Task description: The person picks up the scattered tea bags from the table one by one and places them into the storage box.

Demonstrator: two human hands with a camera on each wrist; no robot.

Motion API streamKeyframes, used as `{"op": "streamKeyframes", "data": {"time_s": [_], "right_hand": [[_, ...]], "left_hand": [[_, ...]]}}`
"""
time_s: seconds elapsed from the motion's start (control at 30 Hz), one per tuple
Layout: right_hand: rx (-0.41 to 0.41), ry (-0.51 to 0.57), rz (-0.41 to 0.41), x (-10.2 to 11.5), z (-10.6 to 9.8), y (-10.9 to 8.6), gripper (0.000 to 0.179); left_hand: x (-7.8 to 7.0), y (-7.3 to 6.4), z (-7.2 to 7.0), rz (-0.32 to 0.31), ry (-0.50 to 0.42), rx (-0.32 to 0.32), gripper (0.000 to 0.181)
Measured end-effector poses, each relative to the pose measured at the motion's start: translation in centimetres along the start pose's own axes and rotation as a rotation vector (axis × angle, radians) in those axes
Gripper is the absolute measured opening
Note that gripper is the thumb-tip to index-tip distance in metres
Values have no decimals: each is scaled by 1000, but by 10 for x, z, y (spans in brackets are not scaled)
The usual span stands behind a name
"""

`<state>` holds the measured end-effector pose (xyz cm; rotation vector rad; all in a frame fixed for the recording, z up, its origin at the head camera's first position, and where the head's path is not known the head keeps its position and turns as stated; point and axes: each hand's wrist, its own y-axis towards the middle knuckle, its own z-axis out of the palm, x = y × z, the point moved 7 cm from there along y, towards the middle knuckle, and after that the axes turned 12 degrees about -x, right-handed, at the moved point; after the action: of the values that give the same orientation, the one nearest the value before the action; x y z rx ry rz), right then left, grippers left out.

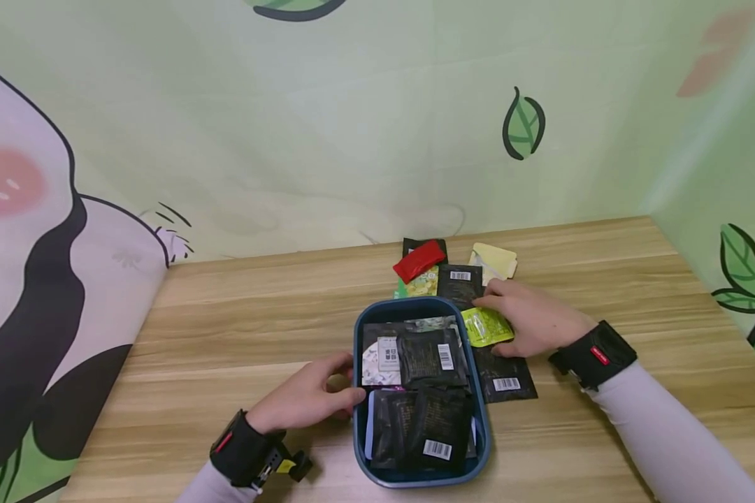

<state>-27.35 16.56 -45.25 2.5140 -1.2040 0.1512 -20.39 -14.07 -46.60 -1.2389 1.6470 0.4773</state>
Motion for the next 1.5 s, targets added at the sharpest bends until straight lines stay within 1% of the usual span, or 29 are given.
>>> {"op": "streamKeyframes", "data": {"time_s": [0.23,0.47,0.73,0.93,1.1,1.37,1.5], "right_hand": [[15,12,6,1,1,-1,72],[32,-3,41,-3,1,-3,64],[27,-7,56,-5,-1,-8,70],[43,-22,56,-1,-1,-5,62],[63,-33,74,1,1,-4,58],[35,-45,87,1,5,-5,53],[24,-38,100,0,-1,-6,55]], "left_hand": [[0,0,0,2,-6,3,55],[2,1,1,2,-5,3,55],[2,1,1,2,7,7,54],[3,2,0,2,12,7,53],[2,1,0,1,19,3,54],[1,0,1,0,28,-5,56],[1,0,1,0,27,-4,56]]}}
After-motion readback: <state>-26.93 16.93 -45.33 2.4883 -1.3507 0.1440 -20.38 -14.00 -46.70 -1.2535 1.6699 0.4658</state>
